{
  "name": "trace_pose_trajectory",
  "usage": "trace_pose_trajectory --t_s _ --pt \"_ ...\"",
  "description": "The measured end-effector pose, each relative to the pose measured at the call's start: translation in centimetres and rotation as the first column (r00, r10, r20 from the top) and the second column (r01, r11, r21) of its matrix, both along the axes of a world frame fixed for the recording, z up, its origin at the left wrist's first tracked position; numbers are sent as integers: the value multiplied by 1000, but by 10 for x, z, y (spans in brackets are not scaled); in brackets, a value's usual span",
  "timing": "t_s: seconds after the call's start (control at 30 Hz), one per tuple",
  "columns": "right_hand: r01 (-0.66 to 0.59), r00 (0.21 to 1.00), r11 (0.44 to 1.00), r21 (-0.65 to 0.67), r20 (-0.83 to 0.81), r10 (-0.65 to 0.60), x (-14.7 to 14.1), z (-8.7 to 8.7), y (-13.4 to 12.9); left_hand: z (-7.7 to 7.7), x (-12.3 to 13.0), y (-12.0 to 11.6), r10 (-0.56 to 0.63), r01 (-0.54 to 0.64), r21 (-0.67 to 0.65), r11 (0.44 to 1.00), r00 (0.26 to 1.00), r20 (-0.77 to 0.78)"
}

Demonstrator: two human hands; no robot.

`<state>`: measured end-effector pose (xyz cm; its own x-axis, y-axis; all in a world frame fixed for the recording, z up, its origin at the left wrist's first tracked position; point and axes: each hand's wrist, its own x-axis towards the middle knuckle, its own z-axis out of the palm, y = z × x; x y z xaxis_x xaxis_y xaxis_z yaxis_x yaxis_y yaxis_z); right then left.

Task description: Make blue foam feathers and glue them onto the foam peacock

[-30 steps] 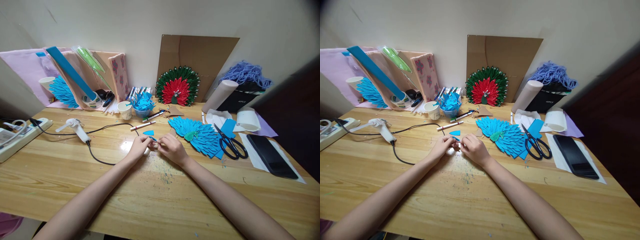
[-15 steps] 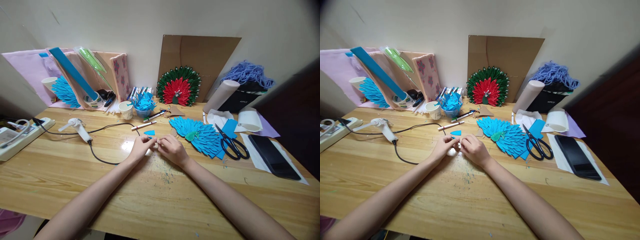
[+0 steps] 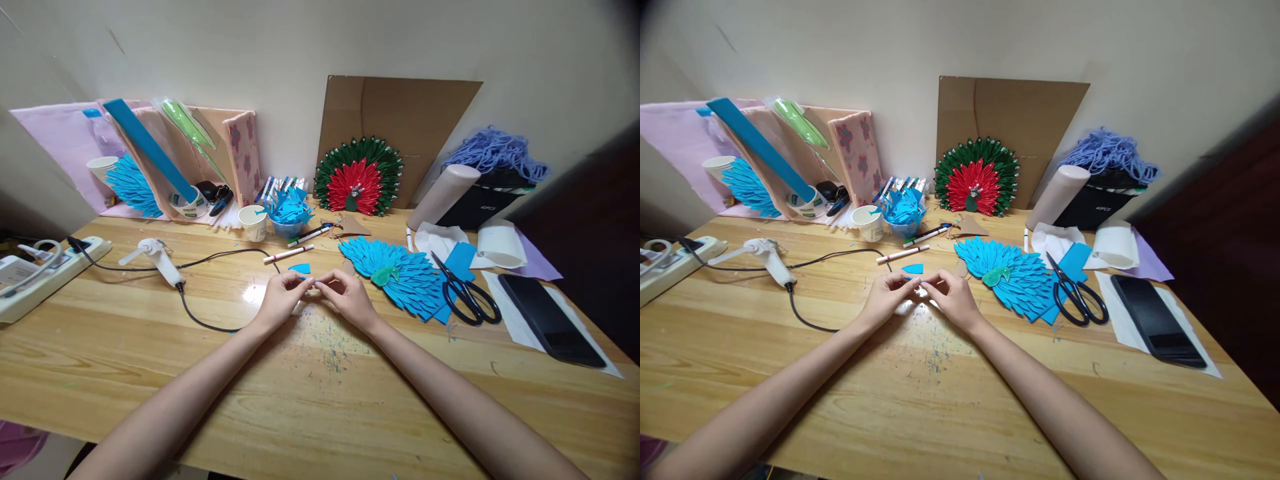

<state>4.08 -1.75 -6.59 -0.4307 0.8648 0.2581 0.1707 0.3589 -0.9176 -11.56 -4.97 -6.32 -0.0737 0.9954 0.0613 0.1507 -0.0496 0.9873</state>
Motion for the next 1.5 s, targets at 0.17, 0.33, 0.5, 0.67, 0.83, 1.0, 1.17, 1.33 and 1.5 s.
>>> trace_pose_trajectory --t_s 0.17,0.33,0.5,0.67,0.83,1.0,1.17,1.33,1.5 --pt "36 999 999 -19 -5 -36 0 -3 1 9 1 -2 34 -34 -10 999 999 5" --pt "33 999 999 -5 -6 -33 -1 -2 0 14 0 1 61 -51 -101 994 993 100" --pt "28 999 998 -50 -24 -29 -1 -1 1 14 -6 4 49 -17 -152 988 976 212" --pt "43 999 997 -62 -19 -44 -1 -1 1 11 -7 5 28 5 -139 990 972 234" --pt "50 998 997 -55 -22 -51 -1 -4 3 11 -5 4 46 -31 -88 996 984 174" --pt "29 997 988 -149 -68 -39 -1 -6 6 11 -3 4 56 -43 -79 996 983 175" --pt "6 996 976 -217 -86 -25 -2 -4 6 12 -3 5 101 -85 -84 993 973 208" --pt "-4 999 986 -169 -49 -4 -1 -4 5 8 -3 6 66 -55 -72 996 984 164" --pt "-4 1000 990 -144 -31 0 -1 -4 5 7 -4 5 33 -31 -33 999 998 59"
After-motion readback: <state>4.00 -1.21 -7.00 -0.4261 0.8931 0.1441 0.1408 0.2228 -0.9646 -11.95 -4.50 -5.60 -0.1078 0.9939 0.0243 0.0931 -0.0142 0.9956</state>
